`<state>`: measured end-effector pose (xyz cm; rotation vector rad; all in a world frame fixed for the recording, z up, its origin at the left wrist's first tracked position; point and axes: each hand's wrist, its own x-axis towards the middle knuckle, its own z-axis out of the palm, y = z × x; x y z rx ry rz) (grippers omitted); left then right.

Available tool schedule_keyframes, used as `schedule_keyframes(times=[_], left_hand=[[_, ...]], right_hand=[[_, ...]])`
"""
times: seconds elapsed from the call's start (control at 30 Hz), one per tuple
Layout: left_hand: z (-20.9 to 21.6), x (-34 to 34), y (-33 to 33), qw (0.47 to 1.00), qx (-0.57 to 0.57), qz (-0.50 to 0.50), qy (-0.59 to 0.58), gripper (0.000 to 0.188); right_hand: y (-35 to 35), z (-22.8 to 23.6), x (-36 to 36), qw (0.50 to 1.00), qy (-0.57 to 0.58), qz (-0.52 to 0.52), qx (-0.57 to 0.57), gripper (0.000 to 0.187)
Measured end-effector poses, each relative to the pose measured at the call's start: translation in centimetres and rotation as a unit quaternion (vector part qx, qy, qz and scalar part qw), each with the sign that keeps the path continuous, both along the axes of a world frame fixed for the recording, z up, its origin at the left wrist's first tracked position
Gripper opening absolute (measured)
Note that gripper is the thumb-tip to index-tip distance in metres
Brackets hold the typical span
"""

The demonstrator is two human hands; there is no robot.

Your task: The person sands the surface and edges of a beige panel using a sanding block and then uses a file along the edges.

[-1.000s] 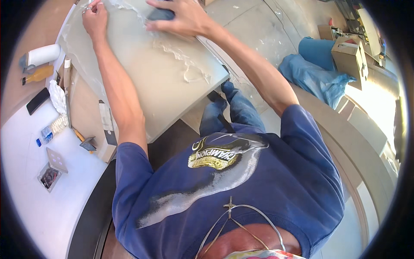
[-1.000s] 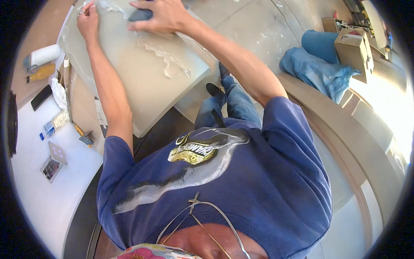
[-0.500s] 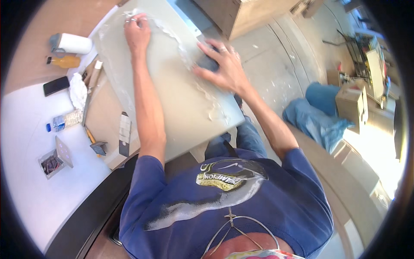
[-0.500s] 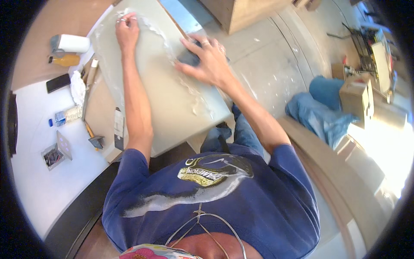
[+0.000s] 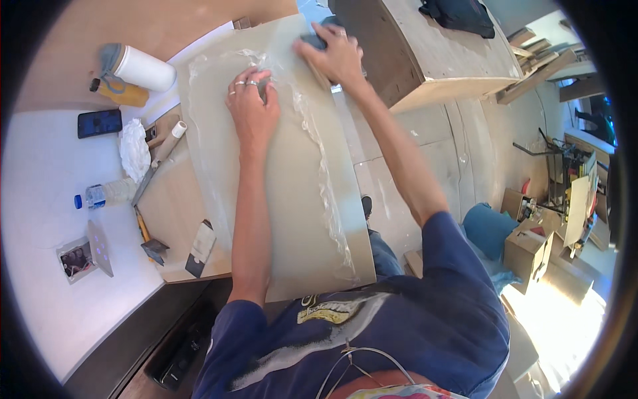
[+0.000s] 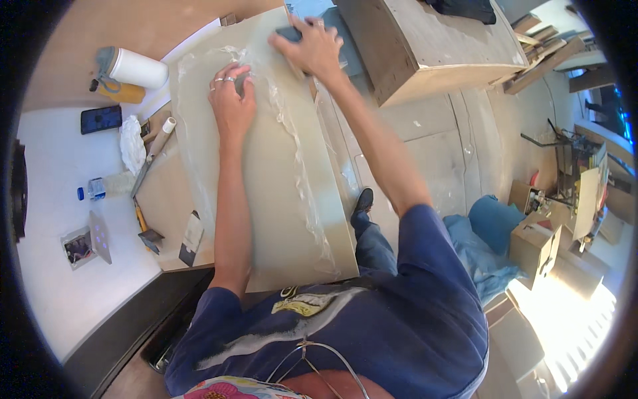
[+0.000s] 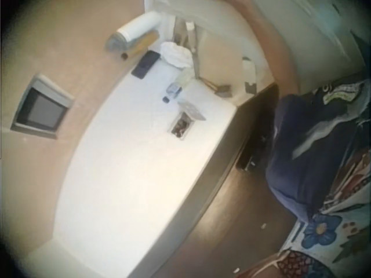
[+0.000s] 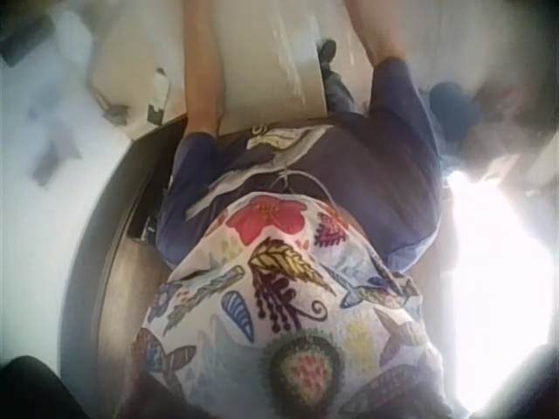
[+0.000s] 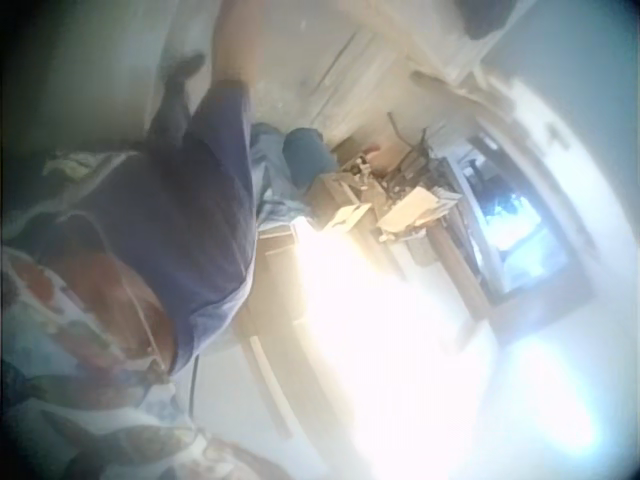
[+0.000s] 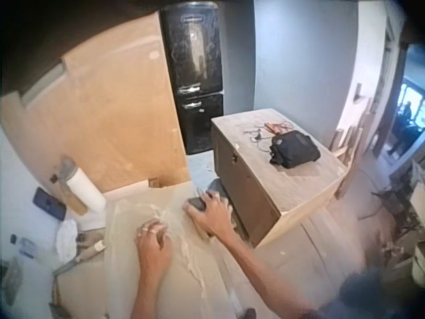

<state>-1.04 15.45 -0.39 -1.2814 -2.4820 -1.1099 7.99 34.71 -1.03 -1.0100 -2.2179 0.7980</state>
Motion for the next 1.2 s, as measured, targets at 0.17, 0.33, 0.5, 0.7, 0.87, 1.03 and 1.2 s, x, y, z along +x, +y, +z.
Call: schedule_keyframes(times=[0.17, 0.33, 0.5, 0.7, 0.87, 1.03, 1.2], left_hand=[[-0.3, 0.0, -0.2, 1.000, -0.009, 0.015, 0.010, 0.023], [0.1, 0.0, -1.4, 0.999, -0.009, 0.038, 0.008, 0.024], [0.6, 0.3, 0.0, 1.000, -0.001, 0.011, -0.019, 0.024], [0.6, -0.5, -1.3, 0.999, -0.004, 0.034, -0.015, 0.023], [0.6, 0.0, -0.4, 0.999, 0.005, 0.018, -0.033, 0.023], [0.5, -0.4, -1.6, 0.999, -0.010, 0.033, -0.020, 0.024], [0.6, 0.3, 0.1, 1.000, 0.010, 0.006, -0.029, 0.024]], right_hand=[[3.4, -0.7, -3.6, 0.998, -0.054, 0.002, 0.033, 0.088], [0.3, -0.9, -2.1, 0.995, -0.021, 0.047, 0.086, 0.077], [6.1, 1.7, -7.6, 0.983, -0.150, 0.006, 0.108, 0.083], [1.0, -0.1, -4.8, 0.991, -0.032, 0.047, 0.118, 0.080], [4.7, 0.2, -7.1, 0.988, -0.059, 0.014, 0.140, 0.081], [0.4, 0.1, -4.5, 0.986, -0.052, 0.036, 0.153, 0.079], [6.9, 1.2, -8.4, 0.990, -0.096, -0.003, 0.101, 0.080]])
